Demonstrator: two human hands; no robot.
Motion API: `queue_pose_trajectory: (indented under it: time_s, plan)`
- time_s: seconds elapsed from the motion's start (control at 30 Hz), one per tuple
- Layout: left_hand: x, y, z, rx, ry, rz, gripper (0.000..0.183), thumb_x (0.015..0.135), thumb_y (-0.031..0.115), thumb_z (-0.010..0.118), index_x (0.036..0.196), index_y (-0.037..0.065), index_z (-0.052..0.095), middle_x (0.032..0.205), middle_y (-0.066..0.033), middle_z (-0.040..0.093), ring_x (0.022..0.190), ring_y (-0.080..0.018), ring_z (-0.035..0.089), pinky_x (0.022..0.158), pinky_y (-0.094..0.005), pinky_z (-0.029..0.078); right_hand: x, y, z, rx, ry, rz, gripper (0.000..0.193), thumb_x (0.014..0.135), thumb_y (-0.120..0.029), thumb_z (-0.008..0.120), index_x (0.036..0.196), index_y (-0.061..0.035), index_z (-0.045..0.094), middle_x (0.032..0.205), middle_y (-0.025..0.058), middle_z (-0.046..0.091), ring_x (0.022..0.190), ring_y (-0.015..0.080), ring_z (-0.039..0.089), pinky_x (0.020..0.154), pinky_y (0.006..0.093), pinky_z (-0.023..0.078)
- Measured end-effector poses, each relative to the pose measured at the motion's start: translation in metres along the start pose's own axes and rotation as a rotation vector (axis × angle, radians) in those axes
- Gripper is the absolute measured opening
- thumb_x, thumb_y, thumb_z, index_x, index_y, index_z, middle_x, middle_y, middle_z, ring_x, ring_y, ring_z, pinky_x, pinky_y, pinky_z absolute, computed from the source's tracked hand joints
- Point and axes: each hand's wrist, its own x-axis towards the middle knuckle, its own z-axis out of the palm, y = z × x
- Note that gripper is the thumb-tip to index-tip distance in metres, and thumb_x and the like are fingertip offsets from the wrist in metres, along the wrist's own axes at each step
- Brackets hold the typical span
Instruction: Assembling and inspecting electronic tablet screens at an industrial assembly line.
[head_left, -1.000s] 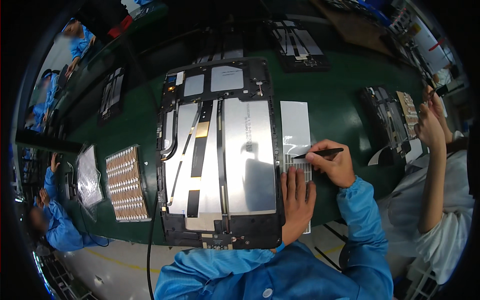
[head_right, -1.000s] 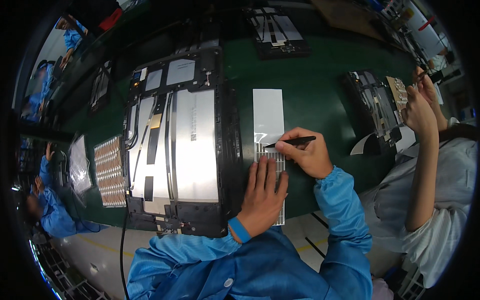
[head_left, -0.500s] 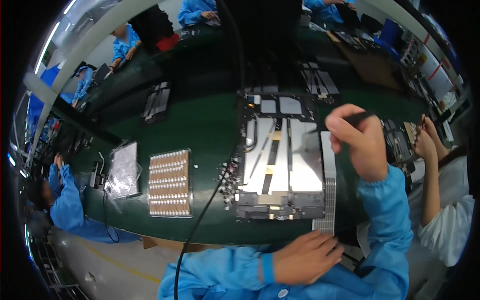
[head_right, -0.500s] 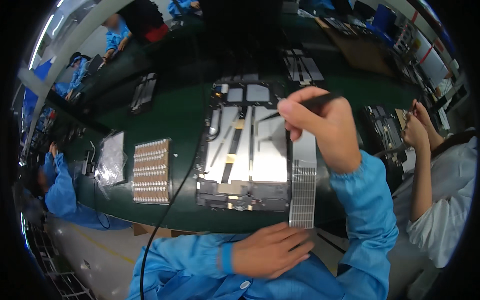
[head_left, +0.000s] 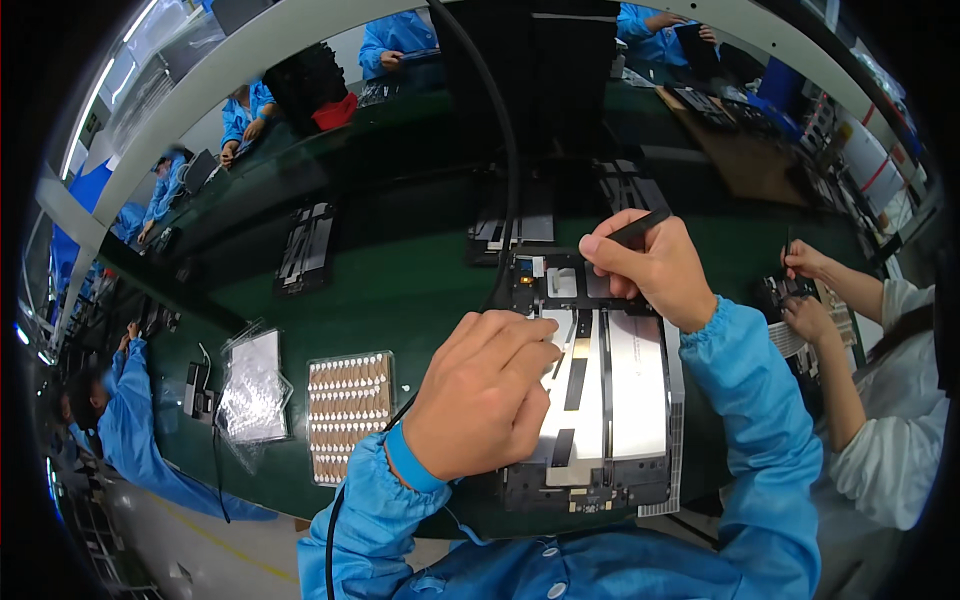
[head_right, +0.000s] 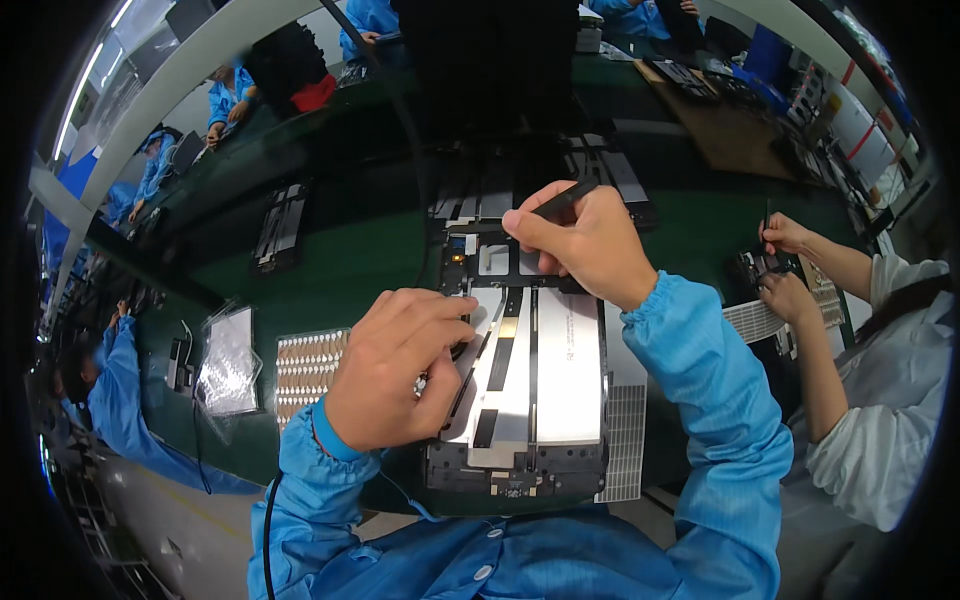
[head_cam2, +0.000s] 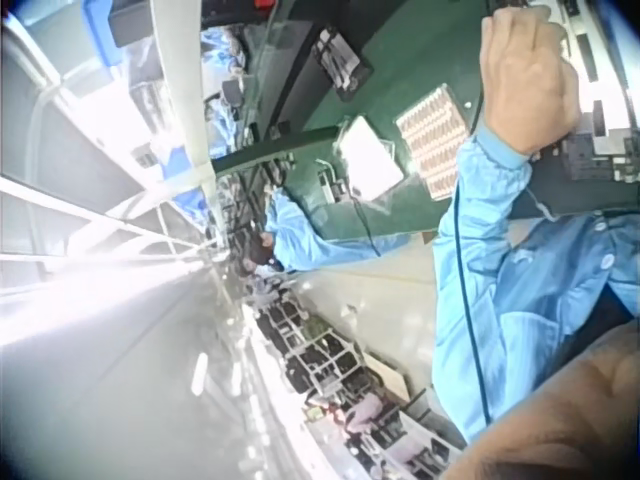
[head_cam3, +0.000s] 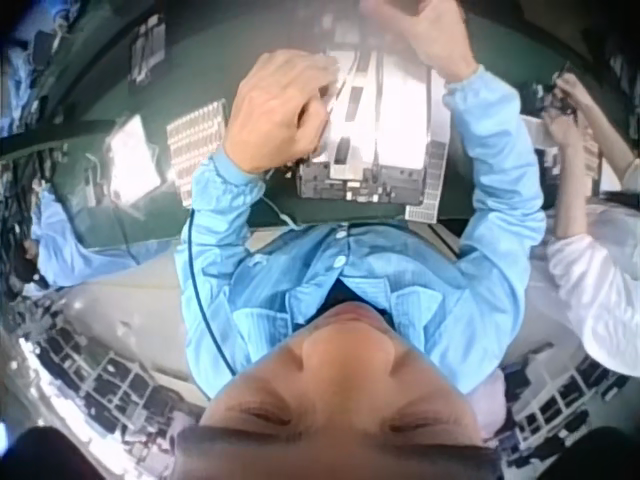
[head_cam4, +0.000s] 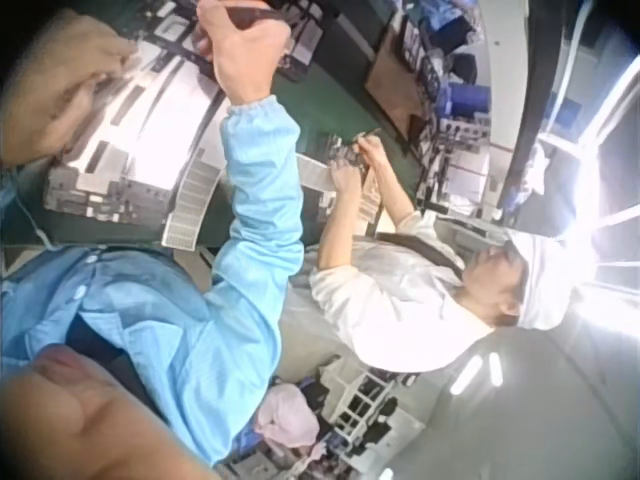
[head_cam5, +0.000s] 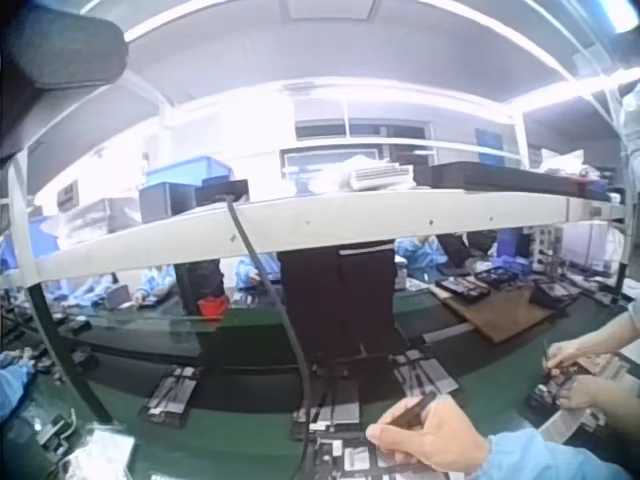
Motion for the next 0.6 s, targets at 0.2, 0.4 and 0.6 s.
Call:
queue_pose_trajectory:
  time_s: [0.2, 0.4, 0.6]
  plan:
    - [0.002, -0.012, 0.006, 0.039, -0.012, -0.009, 0.025, 0.068, -0.005, 0.061, 0.093, -0.002, 0.066, 0.113, -0.0185, 0.07, 0.097, -0.0353, 0.064, 0.081, -0.0433, 0.051, 0.002, 0.004, 0.002, -0.045, 0.015, -0.022, 0.028, 0.089, -0.025, 0.078, 0.093, 0.0011, 0.07, 0.073, 0.0073, 0.069, 0.059, 0.0102, 0.062, 0.051, 0.0217, 0.047]
    - [0.005, -0.016, 0.012, 0.098, -0.004, -0.009, 0.022, 0.067, -0.003, 0.06, 0.089, -0.002, 0.065, 0.116, -0.0205, 0.07, 0.096, -0.0355, 0.063, 0.081, -0.0439, 0.051, 0.002, 0.012, 0.005, 0.002, 0.023, -0.06, 0.026, 0.089, -0.022, 0.08, 0.094, 0.0005, 0.068, 0.072, 0.0048, 0.066, 0.053, 0.0057, 0.055, 0.047, 0.019, 0.041]
    - [0.015, -0.017, 0.019, 0.139, 0.0, 0.015, 0.018, 0.069, 0.002, 0.06, 0.086, -0.002, 0.064, 0.116, -0.0212, 0.07, 0.096, -0.0359, 0.061, 0.082, -0.044, 0.049, 0.0, 0.011, 0.006, -0.04, 0.017, -0.08, 0.027, 0.089, -0.023, 0.078, 0.094, 0.0026, 0.07, 0.074, 0.01, 0.07, 0.061, 0.0124, 0.065, 0.053, 0.0239, 0.049]
